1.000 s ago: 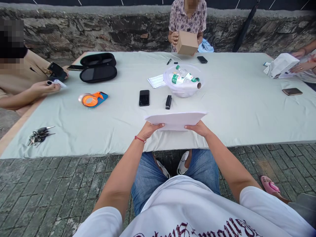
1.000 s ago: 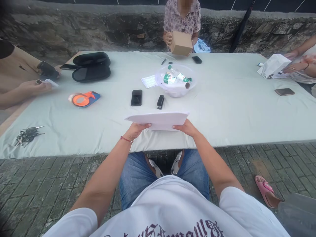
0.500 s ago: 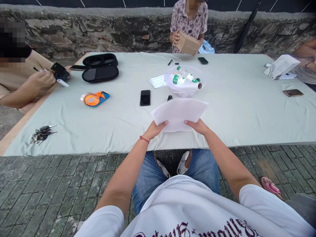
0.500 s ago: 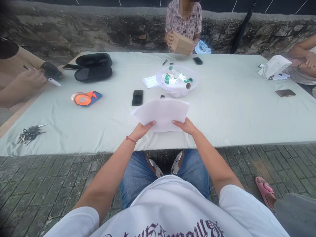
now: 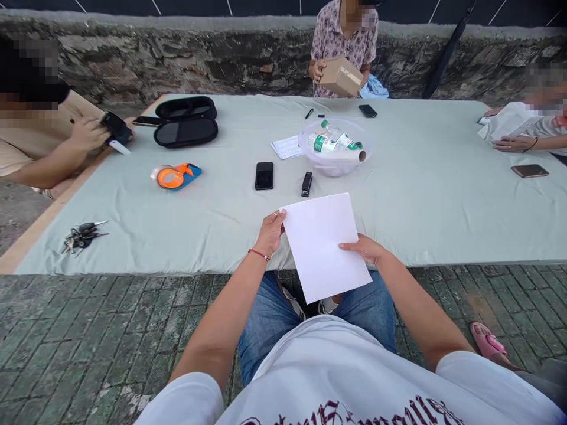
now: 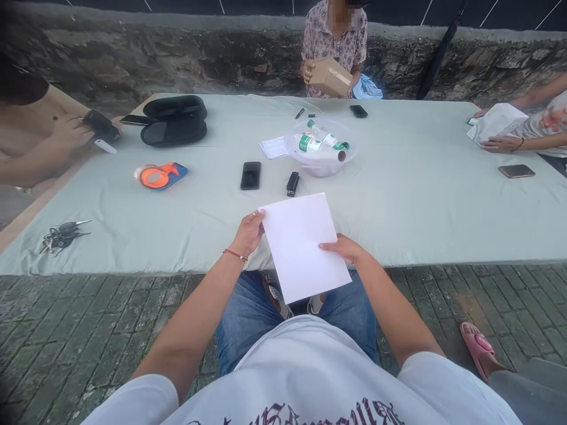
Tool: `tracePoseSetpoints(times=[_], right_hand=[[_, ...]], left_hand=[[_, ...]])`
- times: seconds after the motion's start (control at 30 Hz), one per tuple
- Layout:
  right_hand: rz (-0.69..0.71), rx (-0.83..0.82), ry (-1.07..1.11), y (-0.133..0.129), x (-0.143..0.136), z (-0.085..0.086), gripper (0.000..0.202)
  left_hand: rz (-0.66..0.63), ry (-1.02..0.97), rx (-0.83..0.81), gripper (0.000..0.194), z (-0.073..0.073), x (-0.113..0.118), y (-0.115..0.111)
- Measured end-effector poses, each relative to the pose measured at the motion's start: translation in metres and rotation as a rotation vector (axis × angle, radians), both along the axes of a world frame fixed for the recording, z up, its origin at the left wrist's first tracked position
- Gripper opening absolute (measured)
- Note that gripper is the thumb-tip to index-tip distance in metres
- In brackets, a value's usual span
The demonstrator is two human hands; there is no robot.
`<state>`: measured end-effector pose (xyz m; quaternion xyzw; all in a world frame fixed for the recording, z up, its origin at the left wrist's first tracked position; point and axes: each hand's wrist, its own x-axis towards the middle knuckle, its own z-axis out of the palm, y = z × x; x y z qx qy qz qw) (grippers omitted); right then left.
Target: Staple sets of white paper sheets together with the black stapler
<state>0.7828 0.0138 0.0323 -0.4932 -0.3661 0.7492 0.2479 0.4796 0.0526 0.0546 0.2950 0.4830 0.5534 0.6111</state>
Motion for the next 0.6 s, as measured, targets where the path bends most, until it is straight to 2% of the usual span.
tracePoseSetpoints(times=[0.13,0.23,0.4,0.5,0.6], right_hand=[[0.020,-0.048,0.055,-0.008,0.001,-0.001,0.060],[0.018,-0.016,0.021,-0.006,0.000,-0.003,0.055],[-0.157,0.233,-0.116,0.012,-0.005,-0.016,0.048],[-0.284,0.354,-0.270,0.026,-0.010,-0.025,0.052],[-0.325,0.456,-0.378,0.036,-0.015,-0.033,0.054]], left_hand=[[0.044,0.048,0.020,0.035,-0.005,0.003,0.001],[0.112,0.143,0.042,0.037,-0.010,0.007,0.001],[0.172,0.270,-0.002,0.042,-0.026,0.012,0.002],[0.185,0.270,-0.025,0.044,-0.037,0.016,0.003],[0.188,0.237,-0.006,0.042,-0.044,0.021,0.005]])
